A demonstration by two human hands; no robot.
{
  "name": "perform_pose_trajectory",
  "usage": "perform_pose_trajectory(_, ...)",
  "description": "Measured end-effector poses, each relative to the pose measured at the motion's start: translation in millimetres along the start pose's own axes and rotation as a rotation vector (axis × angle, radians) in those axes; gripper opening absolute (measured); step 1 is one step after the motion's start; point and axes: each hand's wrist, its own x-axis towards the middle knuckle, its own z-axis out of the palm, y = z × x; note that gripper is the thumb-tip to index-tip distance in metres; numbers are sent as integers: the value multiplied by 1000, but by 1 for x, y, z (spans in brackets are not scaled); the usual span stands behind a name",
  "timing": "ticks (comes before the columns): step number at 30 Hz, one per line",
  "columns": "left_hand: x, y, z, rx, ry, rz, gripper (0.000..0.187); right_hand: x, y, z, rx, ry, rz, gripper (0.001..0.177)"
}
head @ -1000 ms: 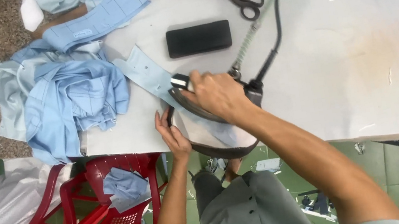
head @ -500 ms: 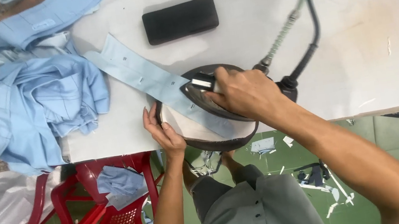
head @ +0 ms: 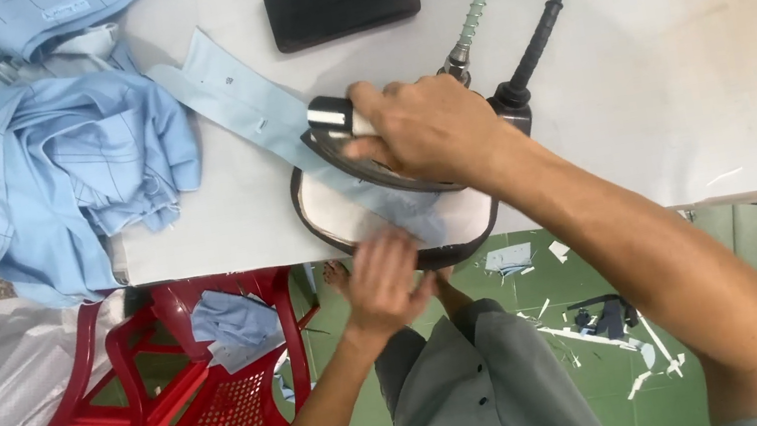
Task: The person irons a light blue fabric piece on a white table using a steam iron and a black sponge. They repeatedly press the iron over the fabric, occasionally using the sponge to smooth the surface, and later iron a long strip of fabric on a curved pressing board.
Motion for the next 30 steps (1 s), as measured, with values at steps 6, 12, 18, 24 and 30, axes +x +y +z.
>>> perform_pose_trajectory(6,11,15,-7,44,-119,113,56,-19,-3,-9,-106,17,-55,47)
perform_pose_trajectory(12,22,-2,-6,23,-205,205,62,-27,2,-7,-62,26,-44,42)
perform_pose_trajectory(18,29,-23,-10,-15,-184,317,55,-37,5,3,21,79,53,42)
perform_pose_trajectory(24,18,-38,-3,-64,-172,395,60,-52,-3,10,40,105,248,40)
perform_pose_trajectory(30,15,-43,-4,-97,-188,414,59,-66,-14,3,179,103,450,44)
